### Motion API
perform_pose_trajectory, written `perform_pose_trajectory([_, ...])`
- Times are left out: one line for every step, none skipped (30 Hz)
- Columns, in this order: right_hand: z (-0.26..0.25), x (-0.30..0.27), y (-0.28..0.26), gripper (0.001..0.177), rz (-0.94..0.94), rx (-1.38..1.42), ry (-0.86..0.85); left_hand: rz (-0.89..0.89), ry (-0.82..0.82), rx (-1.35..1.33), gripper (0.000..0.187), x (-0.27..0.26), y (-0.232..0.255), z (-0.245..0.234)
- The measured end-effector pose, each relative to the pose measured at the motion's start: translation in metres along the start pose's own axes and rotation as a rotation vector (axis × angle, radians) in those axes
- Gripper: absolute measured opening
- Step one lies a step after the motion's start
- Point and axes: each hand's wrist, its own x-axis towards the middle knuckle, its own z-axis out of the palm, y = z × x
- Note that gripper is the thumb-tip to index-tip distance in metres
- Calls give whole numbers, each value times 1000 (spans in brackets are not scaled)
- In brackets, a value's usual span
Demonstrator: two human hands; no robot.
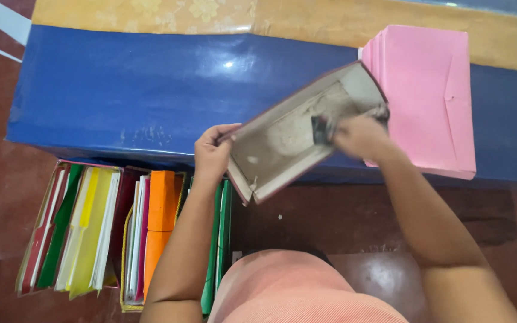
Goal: Wipe down folders and a file storage box with a cloth to remove dust.
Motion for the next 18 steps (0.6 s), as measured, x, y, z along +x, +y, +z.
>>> perform_pose_trajectory([14,-6,-1,39,7,3,-3,-5,-7,1,32,-1,1,4])
perform_pose_trajectory([28,-12,-2,34,-106,-146,-16,56,-27,44,32,-2,1,8])
perform_pose_trajectory([42,-19,-3,31,-220,-295,-29,117,-49,86,31,-4,2,12])
perform_pose_trajectory([35,-17,-17,31,-210,-293,-29,116,-59,85,31,-5,4,14])
perform_pose_trajectory([28,-15,-30,39,-104,-251,-185,203,-71,135,33,-7,7,15])
perform_pose_trajectory([21,-13,-44,49,0,-209,-340,290,-80,185,36,-10,10,17])
perform_pose_trajectory([9,-4,-40,49,6,-207,-341,289,-87,183,36,-11,7,16])
perform_pose_trajectory([-2,7,-38,47,59,-112,-349,302,-101,214,32,-10,4,14])
perform_pose_trajectory([-14,18,-35,47,112,-18,-356,315,-116,244,28,-10,2,12])
perform_pose_trajectory([-32,25,-30,47,117,-14,-356,315,-122,245,28,-11,4,10])
perform_pose_trajectory([-49,32,-23,47,171,-97,-296,326,-145,236,27,-13,7,8])
perform_pose_trajectory([-68,40,-17,47,223,-182,-235,338,-166,227,26,-14,10,6])
perform_pose_trajectory([-39,70,27,47,227,-180,-235,338,-170,227,26,-15,12,4])
perform_pose_trajectory([-16,95,69,47,249,-242,-184,320,-205,191,29,-18,13,1])
perform_pose_trajectory([-2,120,110,49,272,-304,-133,302,-239,154,31,-20,15,-1])
perform_pose_trajectory([18,141,135,49,274,-302,-133,303,-241,155,31,-22,18,-3])
perform_pose_trajectory([38,162,161,53,303,-259,-160,304,-250,163,28,-24,20,-4])
perform_pose_trajectory([59,183,186,59,329,-218,-189,305,-256,172,26,-27,21,-5])
